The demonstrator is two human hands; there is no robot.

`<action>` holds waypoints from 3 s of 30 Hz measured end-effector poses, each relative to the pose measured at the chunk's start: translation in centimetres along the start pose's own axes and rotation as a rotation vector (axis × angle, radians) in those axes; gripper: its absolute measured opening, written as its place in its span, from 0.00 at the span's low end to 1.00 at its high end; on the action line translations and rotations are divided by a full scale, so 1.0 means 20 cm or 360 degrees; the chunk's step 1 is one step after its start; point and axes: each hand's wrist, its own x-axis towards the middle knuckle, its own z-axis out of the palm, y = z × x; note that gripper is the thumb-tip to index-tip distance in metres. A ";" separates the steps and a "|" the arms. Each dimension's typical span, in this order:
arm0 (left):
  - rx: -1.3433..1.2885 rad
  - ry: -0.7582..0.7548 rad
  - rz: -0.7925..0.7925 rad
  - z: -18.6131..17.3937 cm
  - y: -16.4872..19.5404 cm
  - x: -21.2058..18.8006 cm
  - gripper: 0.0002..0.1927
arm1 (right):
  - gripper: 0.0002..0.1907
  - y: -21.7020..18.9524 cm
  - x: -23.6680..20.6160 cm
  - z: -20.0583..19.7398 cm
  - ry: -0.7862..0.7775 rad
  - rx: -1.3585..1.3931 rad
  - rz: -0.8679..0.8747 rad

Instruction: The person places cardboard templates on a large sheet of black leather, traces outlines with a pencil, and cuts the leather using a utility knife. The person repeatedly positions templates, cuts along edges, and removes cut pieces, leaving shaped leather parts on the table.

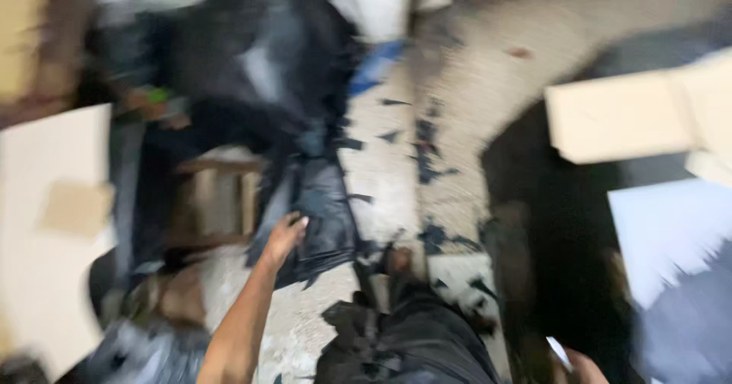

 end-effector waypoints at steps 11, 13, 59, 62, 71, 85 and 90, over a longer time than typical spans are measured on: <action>0.1473 -0.2454 0.1373 2.34 0.17 -1.32 0.16 | 0.14 0.87 -0.75 -0.45 0.0179 0.0155 0.1593; 0.1423 -0.2540 0.1832 2.73 0.25 -1.61 0.14 | 0.15 1.05 -0.83 -0.55 0.0508 0.0308 0.1531; 0.1560 -0.1776 0.2178 3.88 0.21 -1.94 0.11 | 0.08 2.71 0.57 -2.00 0.1420 0.1609 0.0326; 0.1575 -0.1824 0.2171 3.88 0.19 -1.92 0.11 | 0.06 2.91 0.88 -2.10 0.1821 0.2045 0.0348; 0.1448 -0.1866 0.2130 3.87 0.16 -1.84 0.10 | 0.17 3.45 1.13 -1.90 0.1836 0.1179 0.1109; 0.1446 -0.1827 0.2114 3.87 0.13 -1.83 0.10 | 0.17 3.63 0.94 -2.07 0.0902 0.0289 0.1262; 0.1498 -0.1774 0.2002 3.85 0.10 -1.81 0.11 | 0.19 3.55 0.95 -2.01 0.1254 -0.0114 0.1222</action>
